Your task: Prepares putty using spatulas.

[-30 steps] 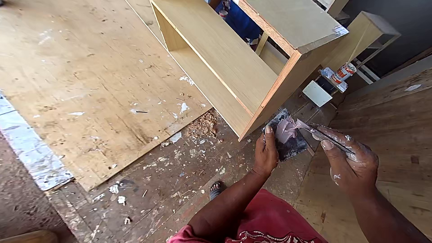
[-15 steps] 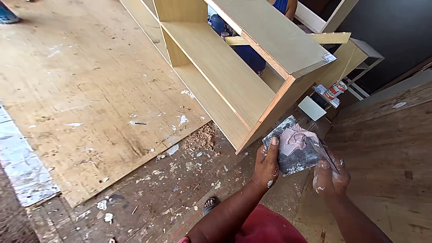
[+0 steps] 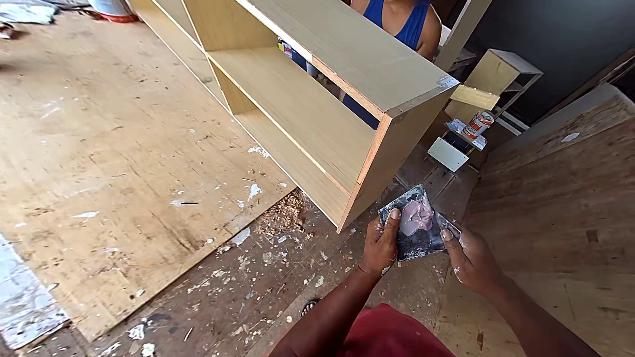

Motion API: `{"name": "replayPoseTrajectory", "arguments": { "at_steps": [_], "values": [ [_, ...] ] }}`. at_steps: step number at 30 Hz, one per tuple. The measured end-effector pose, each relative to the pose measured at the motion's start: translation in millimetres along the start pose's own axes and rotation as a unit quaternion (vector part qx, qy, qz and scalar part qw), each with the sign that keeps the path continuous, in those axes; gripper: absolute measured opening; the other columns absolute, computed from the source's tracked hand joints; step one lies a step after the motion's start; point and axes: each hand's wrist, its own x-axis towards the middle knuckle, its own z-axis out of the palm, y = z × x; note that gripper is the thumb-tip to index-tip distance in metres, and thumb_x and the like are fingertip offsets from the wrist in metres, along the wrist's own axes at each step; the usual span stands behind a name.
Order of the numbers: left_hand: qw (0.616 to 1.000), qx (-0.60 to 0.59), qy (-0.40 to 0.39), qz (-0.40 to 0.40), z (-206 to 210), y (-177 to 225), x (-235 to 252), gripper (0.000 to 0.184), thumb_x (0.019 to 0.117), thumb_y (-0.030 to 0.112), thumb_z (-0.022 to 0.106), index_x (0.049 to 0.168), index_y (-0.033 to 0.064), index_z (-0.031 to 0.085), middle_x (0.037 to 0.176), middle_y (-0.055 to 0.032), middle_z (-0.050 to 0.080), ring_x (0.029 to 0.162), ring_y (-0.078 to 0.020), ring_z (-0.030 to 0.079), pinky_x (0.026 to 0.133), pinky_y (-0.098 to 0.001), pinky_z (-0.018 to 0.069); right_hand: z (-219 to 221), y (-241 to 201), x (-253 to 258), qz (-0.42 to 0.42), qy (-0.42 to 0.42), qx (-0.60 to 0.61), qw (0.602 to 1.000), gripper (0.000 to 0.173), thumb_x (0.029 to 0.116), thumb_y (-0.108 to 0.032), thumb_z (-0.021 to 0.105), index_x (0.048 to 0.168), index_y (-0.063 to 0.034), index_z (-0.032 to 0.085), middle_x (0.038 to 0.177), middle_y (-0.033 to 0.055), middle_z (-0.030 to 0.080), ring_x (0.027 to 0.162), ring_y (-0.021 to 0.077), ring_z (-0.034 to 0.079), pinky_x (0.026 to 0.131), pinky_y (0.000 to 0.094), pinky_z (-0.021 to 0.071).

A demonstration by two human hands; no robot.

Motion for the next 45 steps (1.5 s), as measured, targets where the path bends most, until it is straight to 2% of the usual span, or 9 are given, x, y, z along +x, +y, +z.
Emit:
{"name": "replayPoseTrajectory", "arguments": {
  "at_steps": [4,9,16,19,22,28,33,39,45],
  "values": [
    [0.999,-0.009,-0.034,-0.035,-2.3,16.0,-0.1,0.03,0.1093,0.022,0.043,0.108,0.0033,0.066,0.091,-0.0044,0.074,0.085,-0.0131,0.073,0.083,-0.0352,0.0621,-40.1,25.1,8.6,0.213,0.045,0.261,0.94,0.033,0.1041,-0.024,0.046,0.121,-0.0014,0.062,0.106,0.0024,0.072,0.099,0.0079,0.069,0.092,0.0324,0.0595],
    [0.964,-0.138,-0.049,-0.224,1.8,27.5,0.6,0.029,0.1081,0.02,0.039,0.114,0.003,0.061,0.095,-0.0099,0.075,0.087,-0.0176,0.075,0.081,-0.0362,0.0634,-63.8,34.1,30.8,0.213,0.103,0.548,0.802,0.021,0.0888,-0.013,0.07,0.11,-0.0148,0.07,0.098,0.0044,0.075,0.088,0.0154,0.074,0.081,0.039,0.0638],
    [0.933,-0.183,-0.126,-0.283,26.1,14.1,-0.2,0.028,0.1074,0.021,0.042,0.111,0.0054,0.066,0.095,-0.0087,0.076,0.087,-0.016,0.075,0.082,-0.0342,0.0627,-45.8,64.7,24.0,0.215,-0.021,0.579,0.786,0.017,0.089,-0.008,0.069,0.105,-0.0108,0.074,0.095,0.0057,0.076,0.083,0.0129,0.074,0.079,0.0331,0.0634],
    [0.938,-0.149,-0.122,-0.287,20.5,12.3,-0.3,0.029,0.1086,0.02,0.04,0.111,0.0053,0.065,0.094,-0.0079,0.076,0.087,-0.0156,0.075,0.081,-0.0339,0.0627,-54.3,89.7,0.9,0.225,-0.068,0.496,0.836,0.018,0.0885,-0.009,0.07,0.106,-0.009,0.071,0.096,0.0039,0.075,0.087,0.0119,0.073,0.082,0.0324,0.0624],
    [0.958,-0.139,-0.069,-0.242,11.3,16.8,4.0,0.029,0.1077,0.024,0.043,0.114,0.0037,0.063,0.095,-0.0116,0.075,0.087,-0.0189,0.074,0.082,-0.037,0.0624,-57.2,104.2,-24.7,0.293,-0.039,0.297,0.908,0.029,0.0906,-0.01,0.07,0.117,0.0007,0.066,0.105,0.0081,0.073,0.096,0.0136,0.071,0.089,0.0327,0.0606],
    [0.993,0.064,-0.081,-0.064,6.9,13.6,10.9,0.049,0.1087,0.048,0.034,0.111,0.0118,0.067,0.096,-0.0039,0.073,0.091,-0.0135,0.071,0.086,-0.0373,0.0601,-41.0,8.6,-44.6,0.301,0.29,0.391,0.82,0.025,0.0983,-0.011,0.059,0.122,-0.0018,0.057,0.1,0.0058,0.072,0.089,0.0162,0.074,0.078,0.0385,0.0653],
    [0.983,0.173,-0.049,0.026,34.2,5.4,-14.3,0.058,0.1097,0.051,0.024,0.105,0.0111,0.066,0.092,0.0027,0.071,0.091,-0.0068,0.07,0.086,-0.0328,0.0599,8.6,-14.5,-50.5,0.373,0.316,0.399,0.776,0.021,0.1012,-0.009,0.059,0.119,0.0024,0.059,0.095,0.0107,0.071,0.08,0.0191,0.073,0.064,0.0393,0.0648],
    [0.955,0.278,-0.026,0.098,49.1,-4.1,-35.6,0.056,0.1121,0.042,0.024,0.092,0.007,0.064,0.08,0.0036,0.067,0.082,-0.001,0.068,0.077,-0.0254,0.0589,20.5,-15.0,-50.0,0.415,0.352,0.426,0.723,0.009,0.1012,-0.004,0.059,0.108,0.002,0.06,0.091,0.0105,0.069,0.078,0.0156,0.071,0.067,0.0331,0.0624],
    [0.94,0.315,-0.046,0.125,58.2,-4.1,-45.3,0.057,0.1129,0.037,0.025,0.097,-0.0006,0.064,0.084,-0.0021,0.068,0.087,-0.0007,0.068,0.082,-0.0225,0.0572,25.1,-27.4,-44.1,0.42,0.343,0.471,0.696,0.011,0.103,-0.005,0.057,0.108,0.0038,0.061,0.087,0.0147,0.07,0.069,0.02,0.072,0.054,0.0344,0.0612]
  ]
}}
